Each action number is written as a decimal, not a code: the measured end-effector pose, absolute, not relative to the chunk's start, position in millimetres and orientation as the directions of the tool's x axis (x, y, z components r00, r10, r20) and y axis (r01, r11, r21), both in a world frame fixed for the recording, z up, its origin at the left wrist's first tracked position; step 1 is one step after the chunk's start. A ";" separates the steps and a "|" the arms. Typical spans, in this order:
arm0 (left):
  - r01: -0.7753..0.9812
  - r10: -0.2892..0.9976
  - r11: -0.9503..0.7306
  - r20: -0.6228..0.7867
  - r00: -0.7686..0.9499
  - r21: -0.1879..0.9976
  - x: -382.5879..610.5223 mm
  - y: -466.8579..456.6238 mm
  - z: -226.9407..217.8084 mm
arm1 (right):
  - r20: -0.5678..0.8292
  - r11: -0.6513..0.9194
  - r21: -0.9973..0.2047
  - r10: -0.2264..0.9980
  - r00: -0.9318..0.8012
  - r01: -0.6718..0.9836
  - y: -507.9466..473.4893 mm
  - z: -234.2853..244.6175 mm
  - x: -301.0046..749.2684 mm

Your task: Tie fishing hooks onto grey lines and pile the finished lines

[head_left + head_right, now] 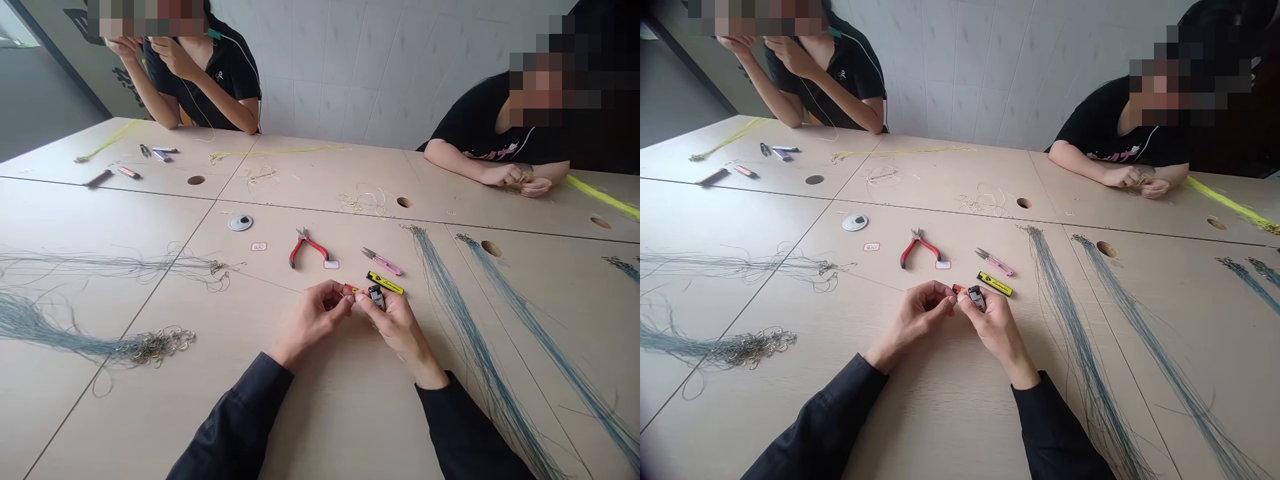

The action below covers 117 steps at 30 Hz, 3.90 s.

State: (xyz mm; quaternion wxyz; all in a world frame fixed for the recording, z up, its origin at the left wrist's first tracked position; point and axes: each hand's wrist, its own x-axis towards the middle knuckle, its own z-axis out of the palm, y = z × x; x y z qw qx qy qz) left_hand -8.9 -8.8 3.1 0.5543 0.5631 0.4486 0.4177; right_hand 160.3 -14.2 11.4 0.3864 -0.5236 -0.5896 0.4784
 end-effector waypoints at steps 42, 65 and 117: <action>0.008 0.962 0.054 -0.054 0.268 0.999 -8.5 -10.0 2.5 | -0.007 0.036 -0.923 0.994 -0.110 0.384 -13.5 14.0 161.2; 0.066 0.957 0.022 -0.040 0.289 0.998 -6.9 -9.2 1.7 | -0.080 -0.005 -0.921 0.981 -0.176 0.389 -14.3 9.2 162.1; -0.137 0.960 0.136 -0.096 0.264 0.981 -5.1 -6.3 8.9 | -0.173 -0.144 -0.978 0.965 -0.197 0.151 -18.7 14.8 157.3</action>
